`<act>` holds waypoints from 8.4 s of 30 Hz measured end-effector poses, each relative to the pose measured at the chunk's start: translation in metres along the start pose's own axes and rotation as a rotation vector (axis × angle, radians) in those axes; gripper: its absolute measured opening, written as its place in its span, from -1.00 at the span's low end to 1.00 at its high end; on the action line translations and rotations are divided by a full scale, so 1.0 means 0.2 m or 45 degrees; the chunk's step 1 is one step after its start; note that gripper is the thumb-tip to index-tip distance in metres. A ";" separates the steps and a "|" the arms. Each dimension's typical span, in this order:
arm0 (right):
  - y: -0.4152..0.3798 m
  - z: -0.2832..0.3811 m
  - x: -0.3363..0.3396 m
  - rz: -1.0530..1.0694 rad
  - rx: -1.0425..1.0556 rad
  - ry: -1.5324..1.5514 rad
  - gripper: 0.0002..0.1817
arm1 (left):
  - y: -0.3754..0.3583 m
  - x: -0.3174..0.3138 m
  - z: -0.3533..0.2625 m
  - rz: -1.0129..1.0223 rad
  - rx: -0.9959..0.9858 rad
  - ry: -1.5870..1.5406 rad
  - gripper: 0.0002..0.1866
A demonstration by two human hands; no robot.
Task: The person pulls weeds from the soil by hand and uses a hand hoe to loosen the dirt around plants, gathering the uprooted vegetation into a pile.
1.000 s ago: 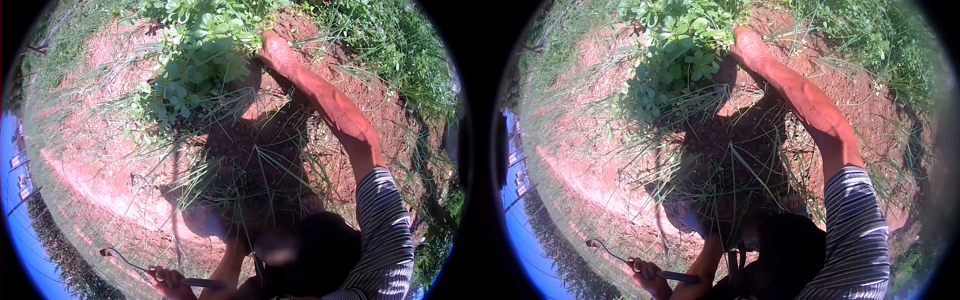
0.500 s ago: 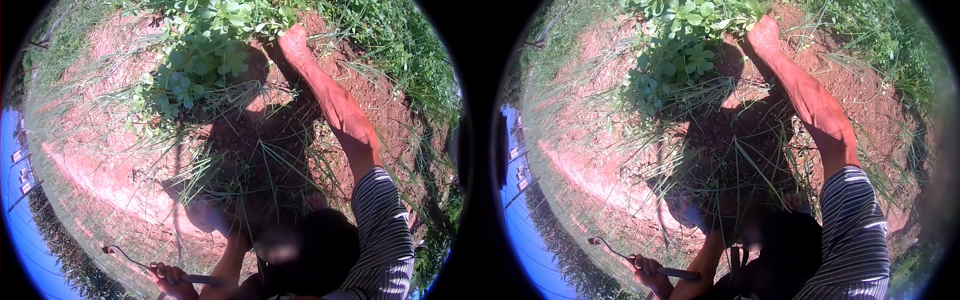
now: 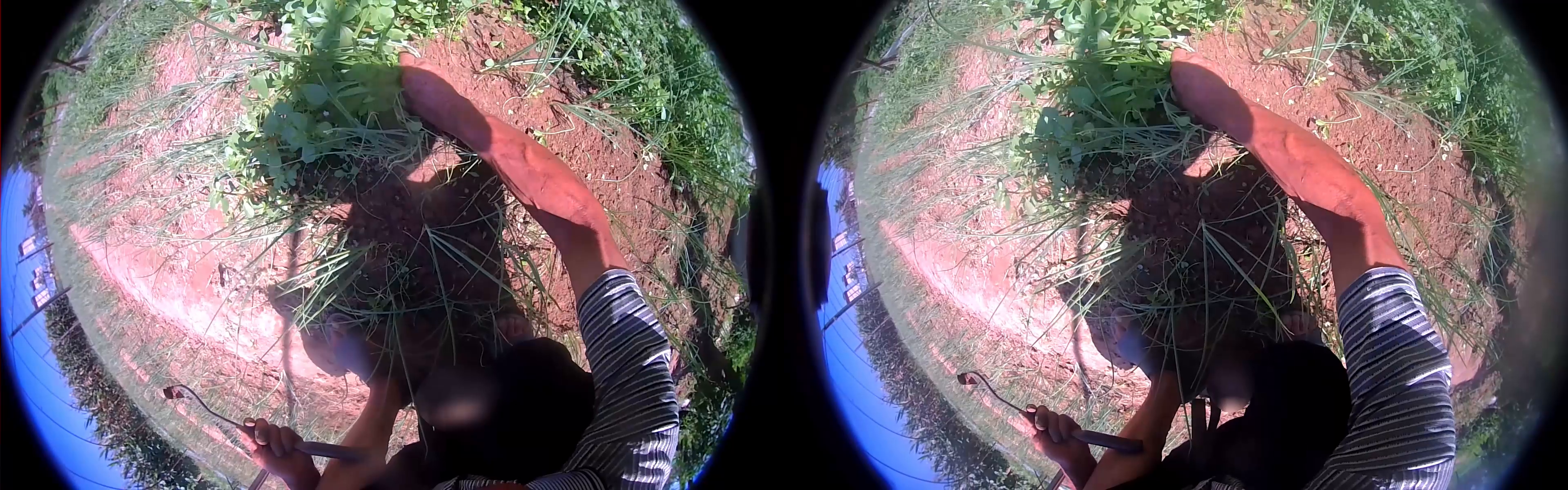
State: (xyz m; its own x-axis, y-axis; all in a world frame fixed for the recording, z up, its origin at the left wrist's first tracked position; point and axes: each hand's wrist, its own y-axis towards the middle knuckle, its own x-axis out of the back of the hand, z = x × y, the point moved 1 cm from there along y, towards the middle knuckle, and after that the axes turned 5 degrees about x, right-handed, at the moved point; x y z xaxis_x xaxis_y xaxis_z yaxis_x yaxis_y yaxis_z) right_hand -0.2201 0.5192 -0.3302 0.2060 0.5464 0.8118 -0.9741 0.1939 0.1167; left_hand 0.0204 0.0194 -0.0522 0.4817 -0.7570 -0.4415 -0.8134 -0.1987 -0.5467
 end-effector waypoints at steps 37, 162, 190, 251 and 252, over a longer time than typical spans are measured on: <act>0.25 0.13 -0.12 0.299 0.411 -0.223 -0.78 | 0.00 0.01 -0.01 -0.102 -0.016 -0.049 -0.68; 0.13 0.56 -0.13 0.444 0.344 0.394 -0.69 | 0.06 -0.06 0.03 -0.101 0.053 -0.105 -0.66; 0.34 0.55 -0.08 0.548 0.347 -0.221 -0.60 | 0.12 -0.04 0.02 -0.084 -0.044 -0.061 -0.75; 0.76 0.56 -0.60 0.253 0.106 -0.283 -0.73 | 0.11 0.08 -0.03 -0.257 0.046 -0.252 -0.69; 0.77 0.55 -0.61 0.212 0.105 -0.269 -0.75 | 0.11 0.09 -0.04 -0.261 0.042 -0.257 -0.68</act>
State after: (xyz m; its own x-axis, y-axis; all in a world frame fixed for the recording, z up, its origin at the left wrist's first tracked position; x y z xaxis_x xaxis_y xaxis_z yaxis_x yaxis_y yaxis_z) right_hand -0.4061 0.3934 -0.3488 0.0266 0.3813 0.9241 -0.9990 0.0439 0.0106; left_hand 0.0084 -0.0025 -0.0664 0.6930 -0.5630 -0.4502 -0.6828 -0.3124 -0.6604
